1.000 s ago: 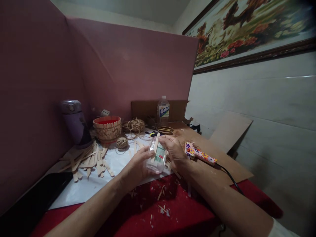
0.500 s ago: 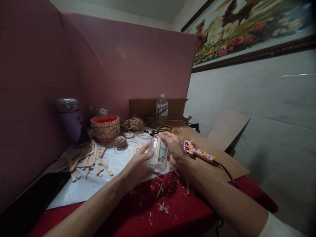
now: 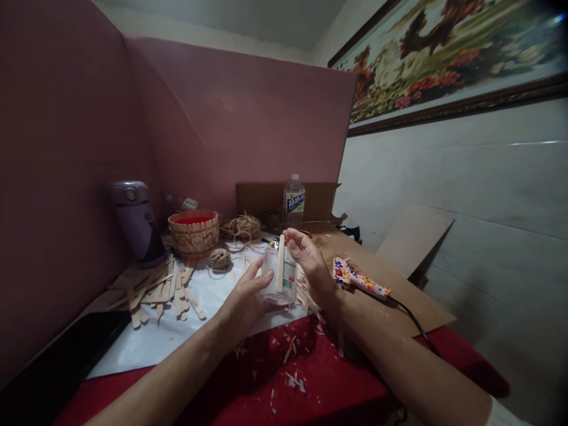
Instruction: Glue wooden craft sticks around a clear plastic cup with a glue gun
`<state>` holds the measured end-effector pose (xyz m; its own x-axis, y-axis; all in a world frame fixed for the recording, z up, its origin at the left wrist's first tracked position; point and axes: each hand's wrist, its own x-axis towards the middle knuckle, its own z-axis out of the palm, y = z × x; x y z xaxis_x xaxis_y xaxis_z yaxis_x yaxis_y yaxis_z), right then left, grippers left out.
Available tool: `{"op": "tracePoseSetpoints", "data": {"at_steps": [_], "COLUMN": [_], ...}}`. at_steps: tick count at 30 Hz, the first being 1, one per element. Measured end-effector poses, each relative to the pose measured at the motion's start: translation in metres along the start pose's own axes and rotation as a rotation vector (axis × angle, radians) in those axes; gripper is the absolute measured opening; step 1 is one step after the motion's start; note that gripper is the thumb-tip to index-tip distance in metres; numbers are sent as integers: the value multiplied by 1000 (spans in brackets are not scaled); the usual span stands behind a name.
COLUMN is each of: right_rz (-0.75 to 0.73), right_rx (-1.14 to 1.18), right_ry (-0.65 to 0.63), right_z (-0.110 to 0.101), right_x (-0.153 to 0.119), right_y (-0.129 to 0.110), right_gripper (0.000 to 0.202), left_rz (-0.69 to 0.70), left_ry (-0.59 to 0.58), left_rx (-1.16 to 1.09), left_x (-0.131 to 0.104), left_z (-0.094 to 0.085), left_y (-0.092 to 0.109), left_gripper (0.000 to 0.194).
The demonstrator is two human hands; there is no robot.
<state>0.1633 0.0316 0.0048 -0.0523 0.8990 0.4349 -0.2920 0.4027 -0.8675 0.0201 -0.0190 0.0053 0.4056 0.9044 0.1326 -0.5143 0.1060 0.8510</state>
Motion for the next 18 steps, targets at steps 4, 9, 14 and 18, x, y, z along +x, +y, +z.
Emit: {"op": "tracePoseSetpoints", "data": {"at_steps": [4,9,14,18], "right_rz": [7,-5,-13,12], "right_rx": [28,-13,-48,-28], "right_ry": [-115,-169,-255,-293], "right_z": [0,-2,-9,-10], "right_x": [-1,-2,0,1], "right_y": [-1,-1,1,0], "right_gripper": [48,50,61,72], "left_rz": [11,12,20,25], "left_ry": [1,-6,-15,-48], "left_rx": [-2,-39,-38,-51], "left_x": [1,2,1,-1], "left_z": [-1,-4,-4,-2], "left_y": [0,-3,-1,2], "left_gripper": [64,57,48,45]}}
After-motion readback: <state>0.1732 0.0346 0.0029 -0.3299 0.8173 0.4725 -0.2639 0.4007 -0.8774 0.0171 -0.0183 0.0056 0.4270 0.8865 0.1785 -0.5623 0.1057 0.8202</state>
